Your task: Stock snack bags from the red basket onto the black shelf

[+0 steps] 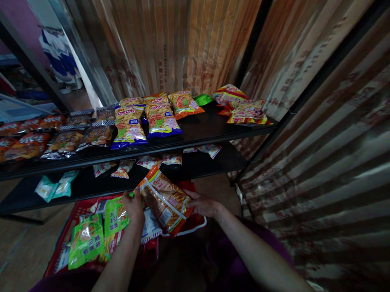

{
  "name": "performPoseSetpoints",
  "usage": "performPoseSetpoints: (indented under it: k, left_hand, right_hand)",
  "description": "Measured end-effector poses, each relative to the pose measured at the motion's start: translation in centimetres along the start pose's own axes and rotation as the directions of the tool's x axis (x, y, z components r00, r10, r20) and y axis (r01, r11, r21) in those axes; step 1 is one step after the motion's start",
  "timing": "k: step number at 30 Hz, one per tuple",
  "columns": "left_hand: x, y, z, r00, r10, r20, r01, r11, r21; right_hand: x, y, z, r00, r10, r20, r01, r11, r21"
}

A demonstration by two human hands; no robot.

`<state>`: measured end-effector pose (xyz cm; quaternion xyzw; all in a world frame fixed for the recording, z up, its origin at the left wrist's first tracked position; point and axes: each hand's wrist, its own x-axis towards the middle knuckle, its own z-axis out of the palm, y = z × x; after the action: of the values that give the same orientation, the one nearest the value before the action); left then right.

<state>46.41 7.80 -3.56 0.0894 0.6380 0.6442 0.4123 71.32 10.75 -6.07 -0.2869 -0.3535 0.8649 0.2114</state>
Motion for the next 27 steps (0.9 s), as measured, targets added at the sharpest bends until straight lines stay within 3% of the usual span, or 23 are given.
performPoseSetpoints:
  k: [1,3,5,8,14,20,23,24,25,27]
  left_hand:
    - [0.4,0.6,0.0,0.995,0.101,-0.018,-0.099,0.992,0.081]
    - [1.4,1.6,0.2,0.972,0.228,0.051,-0.233,0.930,0.284]
    - [2.5,2.1,0.4,0.963,0.191,0.189,-0.255,0.867,0.429]
    - [3.6,1.9,0.9,0.956,0.071,0.285,-0.199,0.871,0.449]
    - [3.3,1.8,1.9,0.962,0.135,0.239,-0.232,0.864,0.446]
    - [-0.3,1.4,0.9,0.910,0.390,0.139,-0.412,0.815,0.407]
    - [-4.1,-0.7,-0.2,0.955,0.267,0.130,-0.296,0.899,0.323]
    - [-5.4,-1.4,-0.5,0.977,0.176,0.124,-0.204,0.942,0.266]
    - [-6.7,-2.0,-0.8,0.982,0.047,0.185,-0.085,0.976,0.200]
    - [-8.7,-2.8,-0.9,0.937,-0.130,0.325,0.101,0.989,0.104]
  right_hand:
    - [0.0,0.1,-0.1,1.000,0.017,0.020,-0.016,1.000,-0.001]
    - [0.1,0.3,-0.4,0.997,0.048,0.063,-0.048,0.999,-0.001]
    - [0.1,0.4,-0.5,0.992,0.069,0.101,-0.069,0.998,-0.008]
    - [0.2,0.6,-0.6,0.987,0.084,0.136,-0.082,0.996,-0.021]
    - [0.1,0.5,-0.7,0.988,0.082,0.134,-0.079,0.997,-0.027]
    - [-0.6,-0.6,0.1,0.994,0.092,0.050,-0.090,0.995,-0.052]
    - [-0.9,-1.5,0.6,0.998,0.029,-0.054,-0.032,0.999,-0.042]
    - [-1.0,-1.8,0.7,0.996,0.004,-0.087,-0.008,0.999,-0.040]
    - [-1.0,-1.9,0.8,0.994,-0.015,-0.112,0.010,0.999,-0.045]
    - [-1.1,-2.1,0.8,0.989,-0.035,-0.142,0.024,0.996,-0.081]
